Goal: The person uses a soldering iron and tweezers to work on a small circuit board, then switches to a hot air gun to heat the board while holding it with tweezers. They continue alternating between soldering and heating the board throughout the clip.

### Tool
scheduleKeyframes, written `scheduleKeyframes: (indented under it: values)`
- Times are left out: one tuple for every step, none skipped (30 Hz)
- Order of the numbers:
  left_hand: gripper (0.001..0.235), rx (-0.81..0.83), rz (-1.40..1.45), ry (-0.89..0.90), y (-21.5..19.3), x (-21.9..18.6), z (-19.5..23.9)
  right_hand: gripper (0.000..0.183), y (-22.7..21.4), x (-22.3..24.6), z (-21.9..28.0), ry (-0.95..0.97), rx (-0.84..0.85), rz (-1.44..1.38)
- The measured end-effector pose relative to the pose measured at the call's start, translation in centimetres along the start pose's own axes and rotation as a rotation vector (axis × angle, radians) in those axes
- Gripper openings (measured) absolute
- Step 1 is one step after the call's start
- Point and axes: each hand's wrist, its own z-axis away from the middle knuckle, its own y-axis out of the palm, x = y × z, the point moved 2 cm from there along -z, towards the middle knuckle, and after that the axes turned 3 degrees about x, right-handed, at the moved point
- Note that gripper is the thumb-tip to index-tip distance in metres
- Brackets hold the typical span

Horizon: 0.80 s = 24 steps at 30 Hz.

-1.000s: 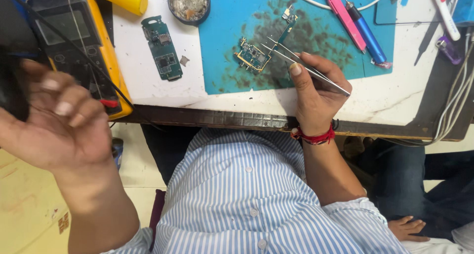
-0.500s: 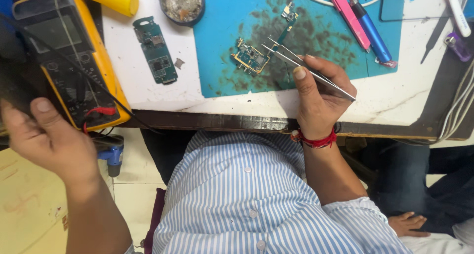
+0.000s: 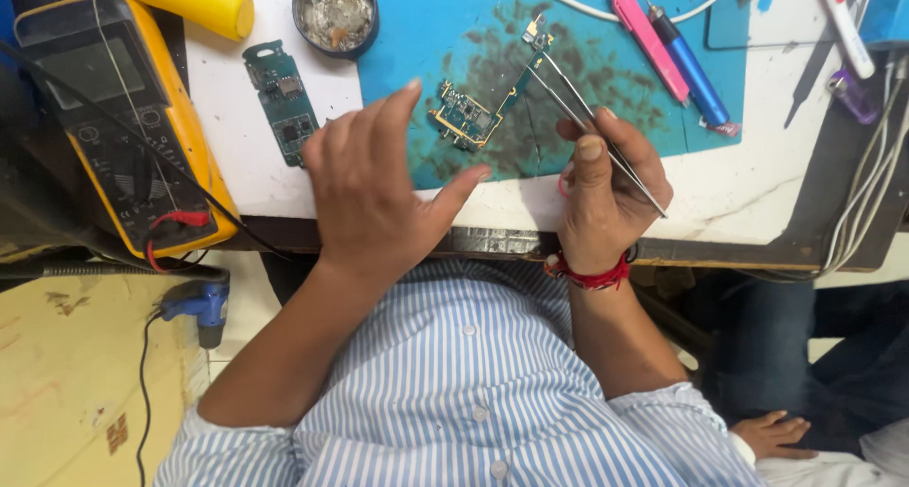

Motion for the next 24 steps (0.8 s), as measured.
scheduleKeyframes:
  values:
    - [0.090, 0.010, -0.030, 0.013, 0.3, -0.2, -0.5, 0.027, 0.0, -0.1, 0.1, -0.002, -0.011, -0.008]
    - [0.090, 0.010, -0.052, 0.012, 0.6, -0.4, -0.9, 0.028, -0.1, -0.2, 0.2, -0.004, -0.022, -0.016]
    - [0.090, 0.010, -0.075, 0.014, 1.0, -0.4, -1.2, 0.027, -0.1, -0.3, 0.3, -0.001, -0.021, -0.022]
    - [0.090, 0.011, -0.099, 0.016, 1.3, -0.5, -1.4, 0.027, -0.2, -0.3, 0.3, 0.001, -0.020, -0.028]
    - [0.087, 0.025, -0.092, 0.015, 1.6, -0.5, -1.4, 0.027, -0.2, -0.4, 0.4, 0.004, -0.022, -0.031]
    - [0.085, 0.038, -0.086, 0.014, 1.8, -0.4, -1.4, 0.027, -0.3, -0.4, 0.3, 0.011, -0.013, -0.033]
    - [0.083, 0.055, -0.078, 0.013, 1.9, -0.3, -1.3, 0.026, -0.4, -0.4, 0.4, 0.021, -0.006, -0.032]
    - [0.083, 0.063, -0.077, 0.023, 2.0, -0.2, -1.3, 0.025, -0.5, -0.3, 0.5, 0.031, 0.001, -0.032]
    - [0.082, 0.070, -0.077, 0.034, 2.0, -0.1, -1.3, 0.025, -0.5, -0.3, 0.5, 0.031, 0.002, -0.023]
    - [0.082, 0.076, -0.077, 0.046, 2.0, 0.0, -1.3, 0.025, -0.5, -0.3, 0.5, 0.031, 0.003, -0.014]
    - [0.081, 0.079, -0.076, 0.065, 1.9, 0.1, -1.4, 0.026, -0.5, -0.3, 0.5, 0.031, 0.002, -0.003]
    - [0.081, 0.081, -0.076, 0.083, 1.7, 0.3, -1.6, 0.025, -0.4, -0.3, 0.5, 0.031, -0.004, -0.015]
    - [0.080, 0.083, -0.074, 0.102, 1.5, 0.4, -1.7, 0.025, -0.4, -0.3, 0.5, 0.032, -0.009, -0.025]
    - [0.079, 0.108, -0.056, 0.126, 1.3, 0.6, -1.9, 0.025, -0.4, -0.3, 0.5, 0.032, -0.014, -0.035]
    - [0.078, 0.133, -0.036, 0.148, 1.0, 0.8, -2.0, 0.025, -0.3, -0.3, 0.6, 0.031, -0.015, -0.040]
    - [0.077, 0.159, -0.016, 0.170, 0.8, 1.0, -2.1, 0.026, -0.3, -0.3, 0.6, 0.029, -0.017, -0.044]
    - [0.075, 0.180, -0.009, 0.186, 0.6, 1.0, -2.3, 0.026, -0.3, -0.3, 0.4, 0.021, -0.015, -0.051]
    - [0.074, 0.200, -0.003, 0.202, 0.4, 1.1, -2.5, 0.026, -0.3, -0.2, 0.4, 0.024, -0.011, -0.045]
    - [0.072, 0.217, 0.001, 0.218, 0.1, 1.2, -2.8, 0.026, -0.2, -0.1, 0.3, 0.023, -0.004, -0.042]
    - [0.070, 0.189, 0.016, 0.231, -0.2, 1.2, -3.0, 0.027, -0.1, 0.0, 0.1, 0.023, 0.002, -0.039]
    - [0.068, 0.164, 0.035, 0.242, -0.4, 1.2, -3.0, 0.027, -0.1, 0.0, 0.1, 0.022, 0.003, -0.047]
    - [0.066, 0.139, 0.053, 0.252, -0.5, 1.3, -3.0, 0.027, 0.0, 0.0, 0.0, 0.021, 0.003, -0.055]
    - [0.063, 0.121, 0.093, 0.228, -0.5, 1.4, -2.7, 0.028, 0.0, 0.0, 0.2, 0.030, 0.005, -0.061]
    - [0.060, 0.102, 0.134, 0.204, -0.5, 1.5, -2.5, 0.028, -0.1, -0.1, 0.3, 0.031, -0.001, -0.061]
